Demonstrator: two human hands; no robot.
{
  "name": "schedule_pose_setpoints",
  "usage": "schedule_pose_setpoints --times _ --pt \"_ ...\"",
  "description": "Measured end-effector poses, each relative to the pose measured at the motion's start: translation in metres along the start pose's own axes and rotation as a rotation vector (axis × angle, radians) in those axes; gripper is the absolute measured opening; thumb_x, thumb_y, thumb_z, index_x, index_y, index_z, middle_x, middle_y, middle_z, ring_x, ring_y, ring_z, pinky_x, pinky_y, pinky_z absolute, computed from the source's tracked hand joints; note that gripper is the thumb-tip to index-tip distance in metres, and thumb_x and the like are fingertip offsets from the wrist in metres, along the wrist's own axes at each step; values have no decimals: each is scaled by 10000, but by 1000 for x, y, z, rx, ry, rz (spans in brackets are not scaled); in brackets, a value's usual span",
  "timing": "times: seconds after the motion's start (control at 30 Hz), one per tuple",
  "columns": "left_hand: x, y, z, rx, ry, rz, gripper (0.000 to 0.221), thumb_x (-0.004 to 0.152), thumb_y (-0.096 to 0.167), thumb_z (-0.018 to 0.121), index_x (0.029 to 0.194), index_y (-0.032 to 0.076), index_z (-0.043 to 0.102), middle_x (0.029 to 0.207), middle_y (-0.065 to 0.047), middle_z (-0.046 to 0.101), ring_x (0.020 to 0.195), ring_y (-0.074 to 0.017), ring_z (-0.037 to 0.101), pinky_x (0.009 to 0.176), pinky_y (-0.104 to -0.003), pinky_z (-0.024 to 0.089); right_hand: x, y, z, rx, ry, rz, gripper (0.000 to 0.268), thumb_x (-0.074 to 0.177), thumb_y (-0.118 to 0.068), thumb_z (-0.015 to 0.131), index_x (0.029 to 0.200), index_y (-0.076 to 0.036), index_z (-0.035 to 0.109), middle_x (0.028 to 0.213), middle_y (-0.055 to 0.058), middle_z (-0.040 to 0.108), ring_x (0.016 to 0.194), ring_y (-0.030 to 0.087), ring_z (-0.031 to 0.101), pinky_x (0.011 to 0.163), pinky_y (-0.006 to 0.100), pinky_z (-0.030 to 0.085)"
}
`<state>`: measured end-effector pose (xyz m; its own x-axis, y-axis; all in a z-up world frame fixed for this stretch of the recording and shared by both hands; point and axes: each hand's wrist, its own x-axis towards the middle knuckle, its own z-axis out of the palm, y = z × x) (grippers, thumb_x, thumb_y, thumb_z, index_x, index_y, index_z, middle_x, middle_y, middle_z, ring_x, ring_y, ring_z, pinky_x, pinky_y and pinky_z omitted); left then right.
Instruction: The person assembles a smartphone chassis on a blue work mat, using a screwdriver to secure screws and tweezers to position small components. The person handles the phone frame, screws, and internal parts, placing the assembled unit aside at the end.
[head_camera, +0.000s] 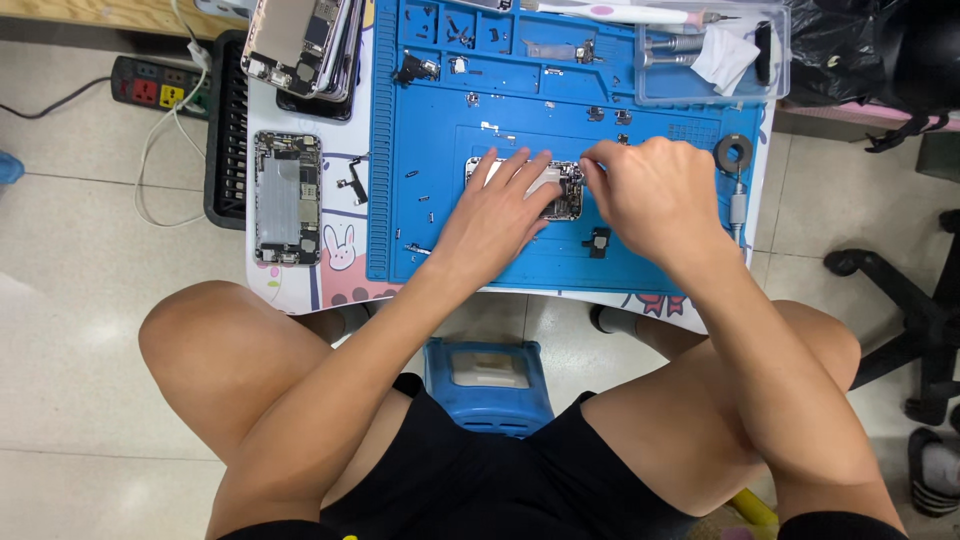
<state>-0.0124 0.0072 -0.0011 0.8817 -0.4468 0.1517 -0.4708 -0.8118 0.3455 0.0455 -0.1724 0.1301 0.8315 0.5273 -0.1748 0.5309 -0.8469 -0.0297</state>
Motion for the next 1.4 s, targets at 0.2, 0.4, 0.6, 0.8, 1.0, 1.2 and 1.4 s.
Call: schedule_pose_setpoints --times 0.2,0.4,0.6,0.8,1.0,1.2,1.4 --pt "0 2 -11 -32 -16 17 389 1109 466 464 1334 206 648 1490 -138 548 1448 -354 498 1203 -631 313 -2 -6 5 -54 64 -15 205 1078 -176 631 1181 -75 777 710 78 739 575 215 737 495 287 573" --pt "-2 4 -10 43 -63 37 456 1091 530 420 1380 233 610 1541 -164 483 1494 -376 427 1212 -651 282 -3 -7 -11 105 80 -74 243 1026 -79 652 1233 1 752 817 137 764 694 294 773 570 353 613" --pt "-1 6 -14 23 -103 31 484 1091 539 414 1374 221 643 1544 -182 487 1498 -391 421 1212 -668 267 -2 -1 -8 141 49 -41 208 1044 -61 665 1215 6 764 828 145 775 701 297 780 590 344 618" --pt "0 7 -11 44 -118 26 469 1074 541 460 1372 233 650 1541 -186 485 1495 -401 428 1208 -675 275 -3 0 14 81 94 26 213 1081 -140 615 1123 -36 796 693 107 730 573 281 740 502 318 573" --pt "1 10 -12 55 -112 15 474 1054 557 513 1368 227 644 1542 -187 488 1500 -402 424 1214 -680 266 -10 -8 9 -7 146 26 269 1106 -169 575 1256 -37 756 700 111 726 596 283 754 537 368 608" --pt "0 8 -6 99 -74 32 495 1035 572 551 1364 210 625 1538 -181 481 1479 -401 443 1202 -677 300 -14 -2 9 85 203 -10 244 1045 -159 673 1234 -39 770 697 81 721 526 214 699 466 270 529" --pt "0 11 -13 73 -99 35 497 1043 556 541 1382 200 617 1532 -190 486 1478 -411 448 1202 -685 293 -23 -5 -7 199 211 0 237 1029 -105 692 1226 5 765 731 135 741 568 251 721 487 282 528"
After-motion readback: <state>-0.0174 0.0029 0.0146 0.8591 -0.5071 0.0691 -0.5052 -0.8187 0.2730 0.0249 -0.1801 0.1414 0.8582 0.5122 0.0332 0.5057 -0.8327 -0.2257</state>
